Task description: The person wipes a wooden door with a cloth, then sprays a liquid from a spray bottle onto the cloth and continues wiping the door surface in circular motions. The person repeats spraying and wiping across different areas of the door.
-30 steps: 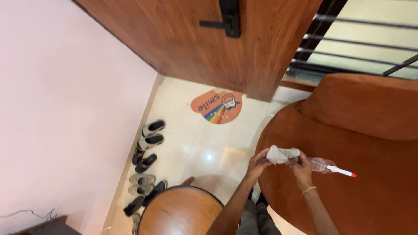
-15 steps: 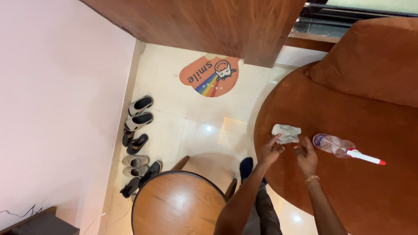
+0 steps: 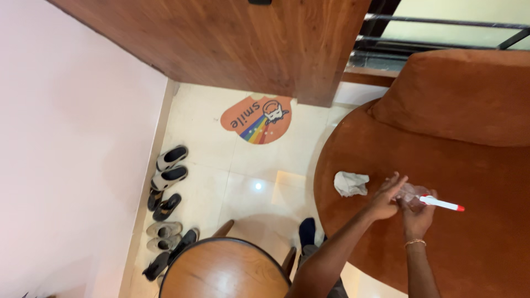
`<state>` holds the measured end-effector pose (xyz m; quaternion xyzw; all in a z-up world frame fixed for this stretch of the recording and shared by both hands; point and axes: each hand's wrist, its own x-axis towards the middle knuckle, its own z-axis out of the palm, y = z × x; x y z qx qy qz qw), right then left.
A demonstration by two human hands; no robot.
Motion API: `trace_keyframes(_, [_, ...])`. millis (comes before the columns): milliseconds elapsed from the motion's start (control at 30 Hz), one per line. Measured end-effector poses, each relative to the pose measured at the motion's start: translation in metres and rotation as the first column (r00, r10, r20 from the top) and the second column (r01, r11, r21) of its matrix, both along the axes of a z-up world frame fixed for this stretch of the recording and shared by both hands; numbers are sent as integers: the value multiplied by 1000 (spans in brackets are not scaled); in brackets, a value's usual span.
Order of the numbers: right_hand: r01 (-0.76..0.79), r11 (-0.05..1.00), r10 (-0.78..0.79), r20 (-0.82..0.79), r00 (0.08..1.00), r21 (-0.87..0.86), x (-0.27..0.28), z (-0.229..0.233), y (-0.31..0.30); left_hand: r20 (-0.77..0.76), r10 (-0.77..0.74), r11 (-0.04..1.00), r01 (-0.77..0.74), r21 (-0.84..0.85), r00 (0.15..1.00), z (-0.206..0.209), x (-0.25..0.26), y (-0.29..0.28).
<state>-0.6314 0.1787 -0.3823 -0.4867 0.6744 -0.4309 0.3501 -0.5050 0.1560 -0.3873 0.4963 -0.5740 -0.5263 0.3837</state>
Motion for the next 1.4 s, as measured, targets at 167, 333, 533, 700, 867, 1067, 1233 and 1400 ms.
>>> trace_keyframes(167, [61, 994, -52, -94, 994, 88, 4, 8, -8, -88, -40, 999, 38, -23, 995, 11, -14, 6])
trace_keyframes(333, [-27, 1000, 25, -100, 995, -16, 3, 51, 13, -139, -18, 989, -2, -148, 990, 35, -7, 34])
trace_keyframes(533, [-195, 979, 190, -86, 978, -55, 11, 144, 36, 16, 120, 964, -112, -242, 993, 119, 38, 76])
trace_keyframes(700, [-516, 830, 508, -96, 856, -211, 23, 226, 49, 67, 237, 928, -206, -311, 969, 204, 76, 107])
trace_keyframes(867, [-699, 643, 683, -180, 708, -312, 60, 312, 46, -37, 341, 875, -331, -353, 939, 278, 109, 138])
trace_keyframes(1067, [-647, 679, 726, 191, 660, -347, 104, 410, 53, 40, 478, 805, -419, -421, 878, 338, 131, 156])
trace_keyframes(1233, [-533, 751, 659, 399, 638, -389, 147, 465, 43, 27, 551, 740, -474, -478, 834, 379, 146, 150])
trace_keyframes(1400, [-563, 678, 734, 384, 561, -473, 173, 495, 17, 32, 606, 669, -488, -561, 795, 394, 173, 122])
